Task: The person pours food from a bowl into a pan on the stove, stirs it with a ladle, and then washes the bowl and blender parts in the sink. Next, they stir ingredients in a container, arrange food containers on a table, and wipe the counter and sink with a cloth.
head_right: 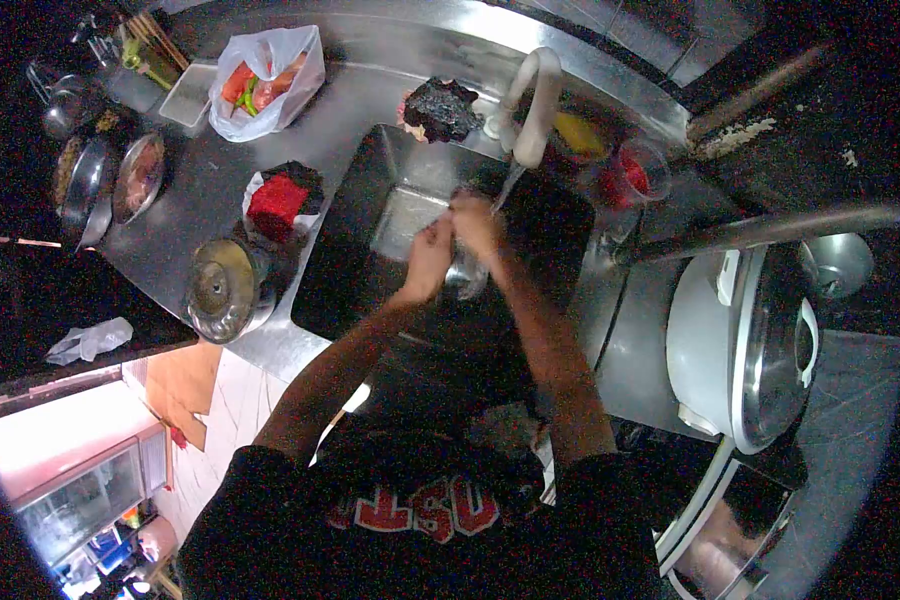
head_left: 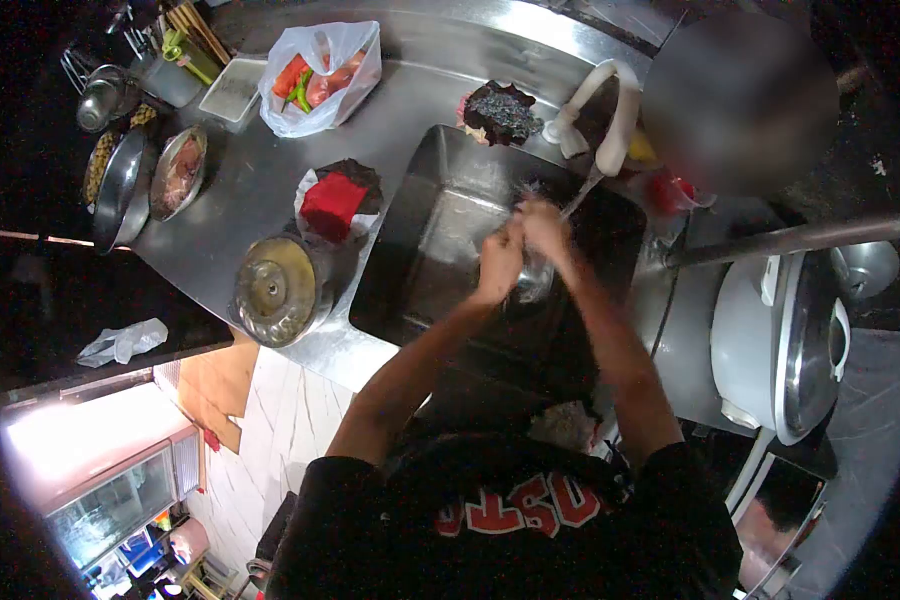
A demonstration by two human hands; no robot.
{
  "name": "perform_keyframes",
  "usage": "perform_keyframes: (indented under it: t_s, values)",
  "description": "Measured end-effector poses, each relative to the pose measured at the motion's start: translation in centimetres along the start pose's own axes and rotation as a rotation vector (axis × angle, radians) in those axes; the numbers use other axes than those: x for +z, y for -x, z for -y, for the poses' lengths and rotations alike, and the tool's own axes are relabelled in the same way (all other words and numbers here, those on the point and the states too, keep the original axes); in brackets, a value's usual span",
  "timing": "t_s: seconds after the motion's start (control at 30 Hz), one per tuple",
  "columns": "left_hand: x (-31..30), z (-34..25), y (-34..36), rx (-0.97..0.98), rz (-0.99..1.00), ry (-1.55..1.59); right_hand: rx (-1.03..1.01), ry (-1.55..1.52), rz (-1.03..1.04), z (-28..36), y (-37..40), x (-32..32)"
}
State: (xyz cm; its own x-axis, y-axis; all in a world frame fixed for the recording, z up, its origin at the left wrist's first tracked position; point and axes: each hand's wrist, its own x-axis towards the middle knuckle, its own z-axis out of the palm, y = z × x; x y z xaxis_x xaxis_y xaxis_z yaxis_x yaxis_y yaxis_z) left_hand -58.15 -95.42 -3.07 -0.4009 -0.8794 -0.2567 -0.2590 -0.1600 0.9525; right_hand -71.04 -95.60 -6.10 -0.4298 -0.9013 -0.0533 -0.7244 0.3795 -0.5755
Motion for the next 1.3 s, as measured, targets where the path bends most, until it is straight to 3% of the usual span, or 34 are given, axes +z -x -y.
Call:
perform_keyframes:
  t_s: [0.03, 0.1, 0.13, 0.17, 0.23, 0.3, 0.37, 0.43, 0.5, 0.53, 0.57, 0.6, 0.67, 0.7, 0.77, 0.8, 0.83, 0.9, 0.93, 0.97, 1.03, 1.13, 1.17, 1.2, 1.27, 1.3]
  values:
    - [0.0, 1.2, -0.9, -0.004, 0.004, 0.001, -0.317, 0.233, -0.211, 3.8, 3.3, -0.7]
    - [-0.7, 3.5, -2.8, -0.152, 0.007, 0.548, -0.478, 0.351, -0.276, 5.8, 6.3, -0.8]
    - [-1.4, 1.1, -2.0, -0.192, -0.180, 0.640, -0.527, 0.349, -0.180, 5.5, 8.4, -0.3]
    - [-2.4, 1.5, -2.4, -0.192, -0.179, 0.638, -0.575, 0.348, -0.082, 5.0, 10.8, 0.5]
    - [-5.1, 2.9, -3.3, -0.459, -0.228, 0.673, -0.494, 0.351, -0.088, 3.5, 14.5, 1.9]
    - [-6.0, 2.2, -2.7, -0.445, -0.244, 0.698, -0.330, 0.288, -0.143, 1.9, 16.7, 2.9]
    - [-6.9, 2.0, -2.0, -0.436, -0.262, 0.723, -0.133, -0.073, -0.213, 0.0, 16.3, 3.0]
    - [-7.6, 2.2, -1.3, -0.330, -0.061, 0.273, 0.112, -0.677, -0.174, -2.7, 13.4, 1.6]
    - [-6.1, 5.4, -1.3, -0.163, 0.079, 0.098, 0.244, -0.978, -0.072, -5.3, 9.8, 0.4]
    - [-5.4, 7.1, -1.3, -0.072, 0.135, 0.019, 0.250, -0.983, -0.022, -6.2, 8.0, 0.3]
    - [-3.2, 6.6, -0.4, -0.265, 0.152, 0.210, 0.204, -0.896, -0.022, -6.6, 7.2, 1.7]
    - [-2.6, 5.4, 0.0, -0.266, 0.158, 0.211, 0.159, -0.808, -0.025, -7.1, 6.4, 3.1]
    - [-2.4, 1.9, -0.2, -0.198, 0.061, -0.010, -0.118, -0.052, -0.180, -2.8, 6.2, 1.5]
    - [-2.2, 1.6, -0.6, -0.198, 0.056, -0.006, -0.123, -0.050, -0.178, -1.6, 6.1, 0.2]
    - [-2.2, 1.3, -1.6, -0.240, 0.260, 0.316, -0.522, 0.088, -0.420, -0.4, 6.3, -0.5]
    - [-2.0, 2.1, -2.3, -0.106, 0.359, 0.200, -0.525, 0.087, -0.415, -1.6, 6.0, -0.7]
    - [-1.3, 4.2, -2.9, -0.107, 0.354, 0.205, -0.314, -0.174, -0.305, -4.3, 5.2, -1.2]
    - [0.3, 8.2, -3.5, 0.140, 0.614, -0.222, 0.012, -0.556, -0.131, -7.2, 3.2, -3.2]
    - [-0.4, 5.4, -0.5, 0.308, 0.472, -0.445, 0.119, -0.680, -0.075, -7.2, 1.9, -4.5]
    - [-0.1, 6.6, 0.9, 0.302, 0.466, -0.441, 0.125, -0.661, -0.160, -6.0, 1.1, -5.6]
    - [0.7, 9.2, 3.0, 0.465, 0.344, -0.824, 0.131, -0.645, -0.240, -5.3, -1.0, -6.0]
    - [0.1, 9.8, 5.1, 0.400, 0.435, -0.990, -0.161, -0.405, -0.379, -7.9, -6.1, -4.1]
    - [-0.3, 9.8, 5.4, 0.396, 0.430, -0.991, -0.180, -0.467, -0.404, -9.8, -8.1, -2.4]
    - [-0.8, 9.5, 5.5, 0.265, 0.478, -0.703, -0.191, -0.500, -0.414, -9.4, -8.5, -2.2]
    - [-1.8, 9.0, 5.9, 0.134, 0.507, -0.412, -0.151, -0.653, -0.400, -8.8, -9.2, -2.1]
    - [-2.4, 8.0, 6.3, 0.410, 0.437, -0.596, -0.097, -0.772, -0.372, -7.2, -8.8, -2.9]
